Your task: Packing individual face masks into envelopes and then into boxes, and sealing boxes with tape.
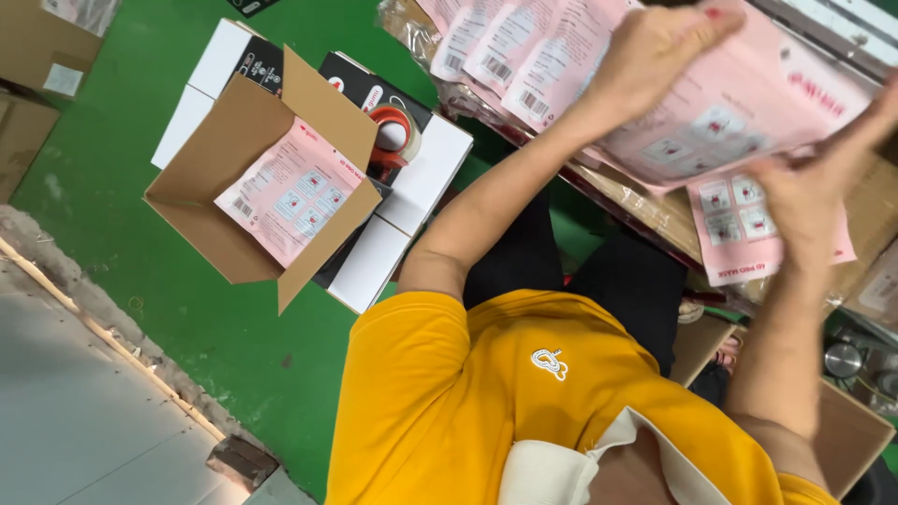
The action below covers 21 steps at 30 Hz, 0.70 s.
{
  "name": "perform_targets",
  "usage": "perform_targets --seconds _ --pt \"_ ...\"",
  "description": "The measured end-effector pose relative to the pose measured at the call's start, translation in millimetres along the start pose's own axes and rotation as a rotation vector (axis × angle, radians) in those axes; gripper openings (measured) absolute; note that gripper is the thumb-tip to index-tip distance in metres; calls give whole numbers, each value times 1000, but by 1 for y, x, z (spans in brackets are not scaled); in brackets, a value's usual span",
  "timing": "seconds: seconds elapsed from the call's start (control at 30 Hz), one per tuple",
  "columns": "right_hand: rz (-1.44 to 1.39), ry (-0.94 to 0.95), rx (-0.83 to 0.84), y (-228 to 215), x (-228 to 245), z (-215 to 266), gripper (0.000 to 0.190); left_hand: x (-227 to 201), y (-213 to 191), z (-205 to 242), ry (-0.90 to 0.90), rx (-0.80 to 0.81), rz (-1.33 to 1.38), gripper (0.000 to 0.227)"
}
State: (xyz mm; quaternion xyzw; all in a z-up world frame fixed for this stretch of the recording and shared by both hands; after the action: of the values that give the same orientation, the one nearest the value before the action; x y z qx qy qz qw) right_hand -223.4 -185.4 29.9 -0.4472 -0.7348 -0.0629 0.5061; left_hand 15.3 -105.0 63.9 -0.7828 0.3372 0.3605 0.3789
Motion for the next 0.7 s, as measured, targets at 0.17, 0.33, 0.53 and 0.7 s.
perform_targets --seconds 0.17,0.33,0.53,0.7 --pt "-456 379 -298 102 -86 -15 118 69 -37 7 -249 -252 -463 71" --pt "19 468 -139 139 -133 -36 111 231 -81 37 -409 -588 -1295 155" --pt "-235 358 -139 175 -127 -46 113 73 -93 29 -796 -21 -689 122" --pt "-666 260 -208 179 -136 -38 110 167 -48 41 -481 -268 -651 114"
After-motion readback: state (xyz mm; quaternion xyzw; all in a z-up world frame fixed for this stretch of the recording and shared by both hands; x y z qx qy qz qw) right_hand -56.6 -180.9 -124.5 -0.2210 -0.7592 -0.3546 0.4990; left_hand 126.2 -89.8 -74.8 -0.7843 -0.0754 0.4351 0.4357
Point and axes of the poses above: each hand's wrist, its own z-axis away from the middle knuckle, its own y-axis out of the palm, x = y × z, the point moved 2 cm from there along -z, towards the middle knuckle, and after that the axes turned 10 degrees about -z, right-handed, at the moved point
